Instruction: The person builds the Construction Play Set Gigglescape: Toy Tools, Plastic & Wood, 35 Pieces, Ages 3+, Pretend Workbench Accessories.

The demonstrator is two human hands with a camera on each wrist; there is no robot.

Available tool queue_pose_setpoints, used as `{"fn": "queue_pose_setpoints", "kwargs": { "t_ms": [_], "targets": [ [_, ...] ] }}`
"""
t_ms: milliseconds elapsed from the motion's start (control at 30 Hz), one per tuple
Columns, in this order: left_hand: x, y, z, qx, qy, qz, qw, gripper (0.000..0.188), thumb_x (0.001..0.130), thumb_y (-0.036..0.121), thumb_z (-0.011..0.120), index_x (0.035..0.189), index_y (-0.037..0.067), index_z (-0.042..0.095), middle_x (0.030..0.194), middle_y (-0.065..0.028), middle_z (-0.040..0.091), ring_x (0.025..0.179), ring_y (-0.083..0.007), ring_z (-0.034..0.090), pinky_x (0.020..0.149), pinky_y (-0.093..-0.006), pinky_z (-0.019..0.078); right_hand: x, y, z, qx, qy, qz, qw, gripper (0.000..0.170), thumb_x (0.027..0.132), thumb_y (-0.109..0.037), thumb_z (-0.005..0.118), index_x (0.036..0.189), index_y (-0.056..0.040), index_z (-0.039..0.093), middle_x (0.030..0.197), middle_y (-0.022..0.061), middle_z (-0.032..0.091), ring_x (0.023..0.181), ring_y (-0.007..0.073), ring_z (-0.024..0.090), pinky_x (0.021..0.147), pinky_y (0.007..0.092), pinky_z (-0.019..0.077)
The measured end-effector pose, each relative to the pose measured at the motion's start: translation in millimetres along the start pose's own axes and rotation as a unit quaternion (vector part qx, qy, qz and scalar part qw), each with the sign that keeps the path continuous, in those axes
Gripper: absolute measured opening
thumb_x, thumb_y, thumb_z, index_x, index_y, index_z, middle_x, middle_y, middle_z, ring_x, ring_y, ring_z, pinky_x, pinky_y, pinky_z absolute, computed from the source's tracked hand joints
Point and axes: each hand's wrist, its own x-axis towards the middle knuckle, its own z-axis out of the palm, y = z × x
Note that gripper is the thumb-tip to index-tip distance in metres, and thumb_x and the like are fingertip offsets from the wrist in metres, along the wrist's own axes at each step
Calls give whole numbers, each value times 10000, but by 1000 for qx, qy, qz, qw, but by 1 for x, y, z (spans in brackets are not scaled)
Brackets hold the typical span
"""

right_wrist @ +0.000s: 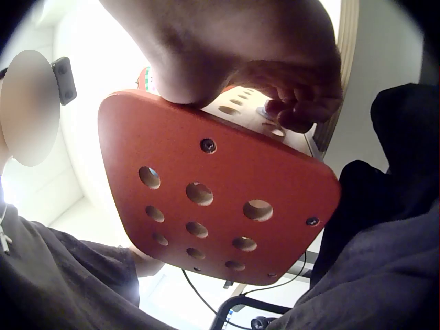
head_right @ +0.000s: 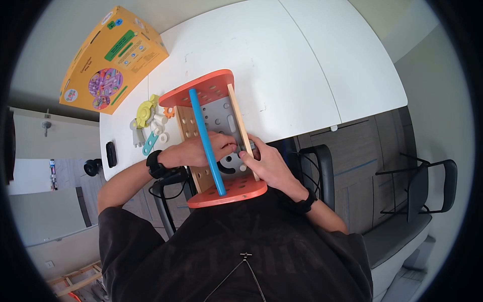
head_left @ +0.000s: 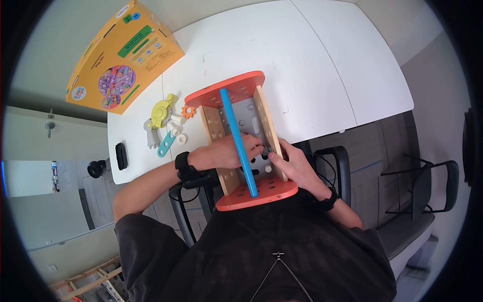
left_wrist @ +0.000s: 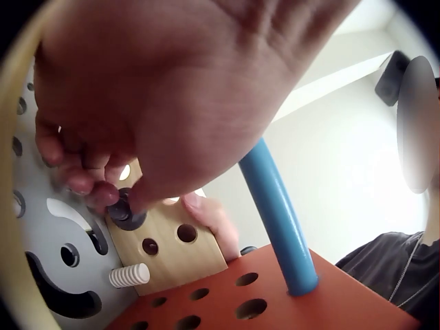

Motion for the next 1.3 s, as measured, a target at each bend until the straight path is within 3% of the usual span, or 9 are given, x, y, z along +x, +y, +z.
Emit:
{"fn": "queue_pose_setpoints", "kwargs": {
  "t_ms": [133,333,433,533,633,733,933,1133,1300],
  "targets": [
    [-13,17,-5,-33,23,-18,999,410,1110,373,520,1231,3,647,980,-209,730,901,-355,724,804,-506,532,0,1,1,13,1,-10,1000,678,1007,-317,663,1561,25,475,653,62,625,532,156,622,553,326,480],
    [1,-1,1,-24,19,12,999,397,1095,359,572,1272,4,544,872,-169,694,808,-284,707,749,-455,531,0,1,0,9,-6,-2,1000,677,1013,-315,659,1568,20,467,669,69,641,523,157,621,543,325,483],
    [1,1,1,-25,11,1,1000,389,1112,357,532,1259,-2,564,865,-185,693,810,-304,711,760,-455,536,0,1,0,12,-6,-4,1000,678,1014,-316,659,1571,20,464,674,72,646,523,156,621,544,324,484],
    [-6,9,-1,-62,46,-20,997,404,1122,360,494,1244,-1,628,925,-214,720,862,-342,728,798,-471,541,-1,0,0,19,-3,-9,1000,678,1014,-314,659,1570,21,465,673,70,644,523,153,620,545,324,483],
    [-10,18,-6,-52,33,-40,997,400,1110,363,526,1257,1,612,946,-197,723,871,-324,730,797,-458,545,-1,-1,0,17,-2,-6,1000,675,1011,-312,660,1565,23,471,670,66,636,527,150,617,548,323,480],
    [4,-1,0,18,6,5,1000,437,1089,383,577,1304,4,545,948,-170,727,871,-270,727,767,-433,544,0,0,0,9,-2,-5,1000,674,1007,-310,663,1562,24,475,668,61,626,535,150,615,552,323,478],
    [-14,28,-13,-4,-7,-51,999,452,1090,406,569,1289,1,584,998,-182,734,903,-295,733,801,-438,551,0,1,0,11,0,-9,1000,678,1004,-314,665,1561,24,477,666,58,617,542,152,619,553,323,477],
    [4,2,-1,-5,-22,-12,1000,478,1078,401,604,1330,16,477,993,-185,731,910,-276,725,803,-428,551,0,1,0,12,-3,-3,1000,678,1012,-318,662,1564,26,472,676,59,629,535,146,622,549,318,484],
    [-7,18,-7,-17,-19,-30,999,436,1100,395,554,1304,10,545,1017,-184,731,923,-284,722,812,-435,552,-1,-1,0,19,-6,-3,1000,677,1015,-310,663,1569,26,466,687,61,640,533,143,620,546,317,485]
  ]
}}
